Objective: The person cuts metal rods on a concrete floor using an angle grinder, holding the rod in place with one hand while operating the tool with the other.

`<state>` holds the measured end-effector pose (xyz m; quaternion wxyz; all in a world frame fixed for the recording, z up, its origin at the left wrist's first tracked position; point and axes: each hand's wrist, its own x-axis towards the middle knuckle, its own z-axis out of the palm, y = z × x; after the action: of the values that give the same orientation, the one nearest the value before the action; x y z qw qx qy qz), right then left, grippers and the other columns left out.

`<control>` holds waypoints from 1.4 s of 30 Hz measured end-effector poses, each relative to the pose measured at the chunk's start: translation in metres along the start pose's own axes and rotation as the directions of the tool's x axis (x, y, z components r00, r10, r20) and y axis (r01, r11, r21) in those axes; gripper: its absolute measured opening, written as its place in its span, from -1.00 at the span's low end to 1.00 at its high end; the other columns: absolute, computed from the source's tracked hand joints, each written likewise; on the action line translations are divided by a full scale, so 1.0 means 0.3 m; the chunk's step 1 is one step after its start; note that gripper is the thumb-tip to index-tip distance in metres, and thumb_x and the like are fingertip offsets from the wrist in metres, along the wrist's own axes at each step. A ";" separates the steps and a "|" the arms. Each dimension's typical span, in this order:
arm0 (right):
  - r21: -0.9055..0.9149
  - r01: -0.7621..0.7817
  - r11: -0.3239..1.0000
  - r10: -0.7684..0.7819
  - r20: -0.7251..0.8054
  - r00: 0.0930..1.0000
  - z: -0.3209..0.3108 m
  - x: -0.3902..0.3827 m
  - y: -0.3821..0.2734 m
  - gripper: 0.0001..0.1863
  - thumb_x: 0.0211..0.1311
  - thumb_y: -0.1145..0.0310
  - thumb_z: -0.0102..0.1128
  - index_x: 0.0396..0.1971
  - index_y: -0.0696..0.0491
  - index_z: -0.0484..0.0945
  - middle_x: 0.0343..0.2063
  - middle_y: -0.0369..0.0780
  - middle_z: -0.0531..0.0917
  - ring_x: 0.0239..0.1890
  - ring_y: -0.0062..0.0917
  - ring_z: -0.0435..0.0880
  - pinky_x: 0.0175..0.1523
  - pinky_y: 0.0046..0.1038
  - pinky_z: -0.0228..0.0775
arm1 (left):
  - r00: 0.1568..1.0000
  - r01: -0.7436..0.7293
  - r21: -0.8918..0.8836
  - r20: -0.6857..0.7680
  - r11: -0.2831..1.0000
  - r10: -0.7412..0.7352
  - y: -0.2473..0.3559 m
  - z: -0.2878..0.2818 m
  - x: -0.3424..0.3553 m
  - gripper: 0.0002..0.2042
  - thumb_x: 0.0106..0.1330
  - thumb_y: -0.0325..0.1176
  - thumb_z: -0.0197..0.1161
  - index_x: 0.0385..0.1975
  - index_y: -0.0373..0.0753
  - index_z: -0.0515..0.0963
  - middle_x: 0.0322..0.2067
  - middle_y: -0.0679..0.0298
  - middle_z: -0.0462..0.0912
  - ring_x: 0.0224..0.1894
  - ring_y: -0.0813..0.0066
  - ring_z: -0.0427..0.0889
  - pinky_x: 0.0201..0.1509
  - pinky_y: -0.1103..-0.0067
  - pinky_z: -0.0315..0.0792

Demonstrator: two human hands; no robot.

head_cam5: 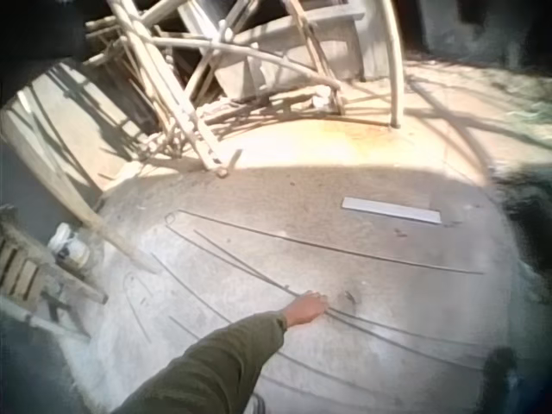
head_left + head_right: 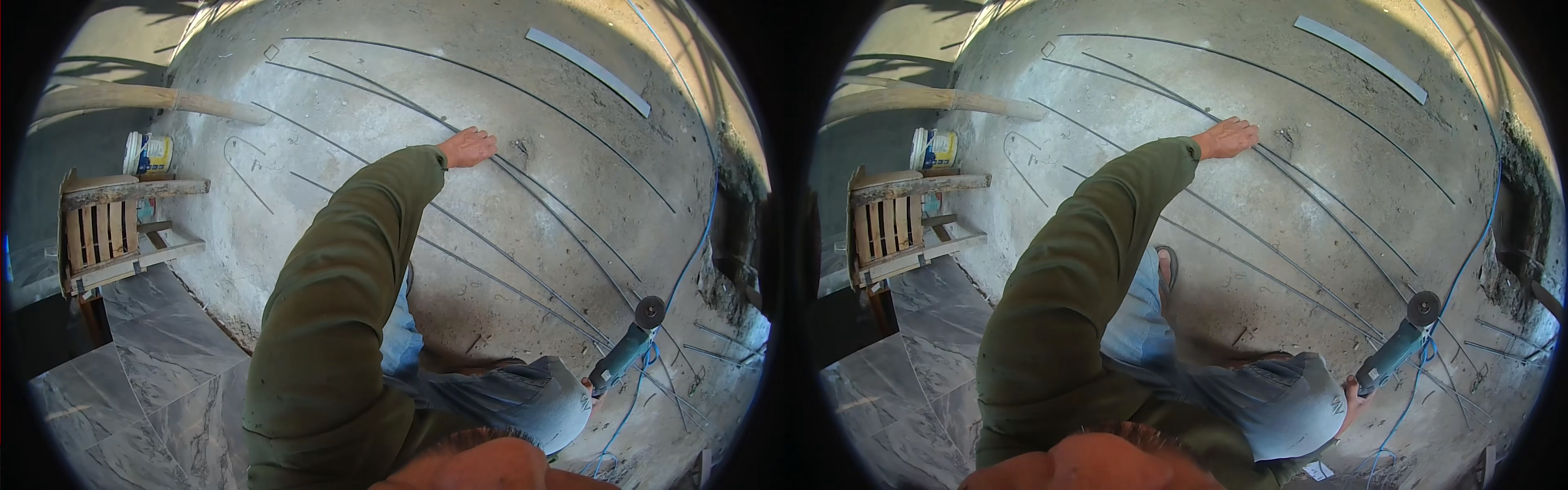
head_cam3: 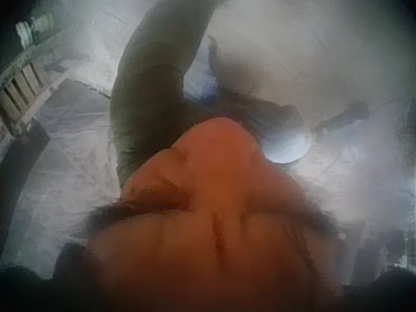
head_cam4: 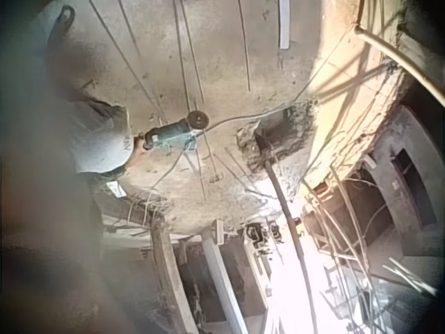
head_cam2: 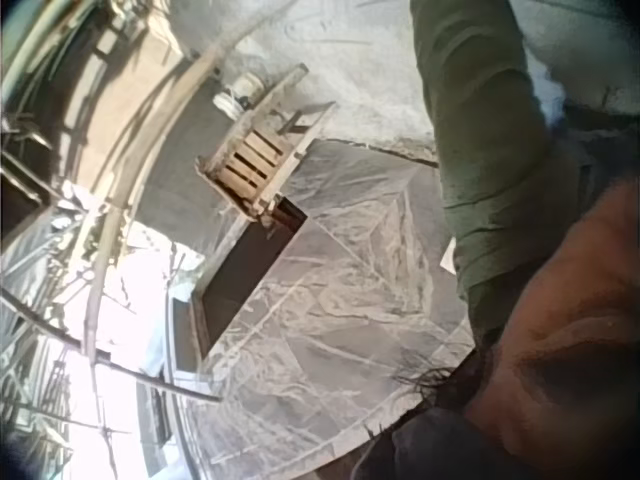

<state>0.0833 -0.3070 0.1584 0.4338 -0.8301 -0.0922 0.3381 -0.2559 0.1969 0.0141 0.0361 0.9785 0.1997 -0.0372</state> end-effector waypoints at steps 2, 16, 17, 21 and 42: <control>0.001 0.002 1.000 -0.002 0.011 1.000 0.017 0.008 0.001 -0.59 0.04 0.28 0.32 -0.14 0.10 0.41 -0.65 -0.33 0.44 -0.68 -0.64 0.38 -0.54 -0.53 0.19 | 0.990 -0.035 0.157 -0.132 0.987 0.057 0.005 -0.011 -0.032 -0.87 0.26 -0.40 0.05 -0.24 -0.17 0.47 -0.17 0.22 0.50 -0.02 0.25 0.52 0.09 0.30 0.40; -0.053 -0.032 0.998 0.033 0.016 0.999 0.047 0.044 -0.005 -0.60 0.04 0.27 0.32 -0.15 0.10 0.42 -0.64 -0.34 0.43 -0.67 -0.65 0.38 -0.53 -0.53 0.19 | 0.983 0.129 0.217 0.099 0.968 -0.153 -0.250 -0.195 -0.428 -0.89 0.27 -0.40 0.00 -0.25 -0.22 0.39 -0.25 0.17 0.49 -0.15 0.22 0.55 -0.19 0.38 0.55; -0.062 -0.033 0.998 0.035 0.018 0.999 0.049 0.044 -0.007 -0.60 0.04 0.27 0.32 -0.15 0.10 0.42 -0.64 -0.34 0.43 -0.67 -0.65 0.38 -0.53 -0.53 0.19 | 0.982 0.135 0.215 0.100 0.967 -0.159 -0.277 -0.185 -0.440 -0.89 0.27 -0.40 0.00 -0.25 -0.22 0.39 -0.25 0.17 0.49 -0.15 0.22 0.55 -0.19 0.38 0.55; -0.084 -0.034 0.996 0.035 0.017 0.999 0.075 0.048 -0.024 -0.60 0.04 0.27 0.32 -0.16 0.10 0.42 -0.64 -0.34 0.43 -0.66 -0.65 0.37 -0.52 -0.53 0.19 | 0.959 0.210 0.179 0.155 0.961 -0.239 -0.322 -0.124 -0.468 -0.86 0.30 -0.36 -0.01 -0.20 -0.19 0.40 -0.20 0.17 0.48 -0.11 0.20 0.54 -0.13 0.37 0.55; -0.105 -0.037 0.994 0.038 0.014 0.999 0.116 0.056 -0.064 -0.61 0.05 0.26 0.32 -0.17 0.10 0.42 -0.62 -0.34 0.43 -0.64 -0.66 0.37 -0.50 -0.53 0.20 | 0.910 0.298 0.074 0.280 0.952 -0.307 -0.376 -0.087 -0.464 -0.82 0.33 -0.40 -0.06 -0.12 -0.20 0.41 -0.05 0.17 0.45 0.04 0.09 0.45 -0.01 0.36 0.54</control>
<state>0.0763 -0.2650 0.1516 0.3824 -0.8505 -0.0978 0.3476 -0.4264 0.2486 0.0458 0.0440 0.9202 0.3408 -0.1875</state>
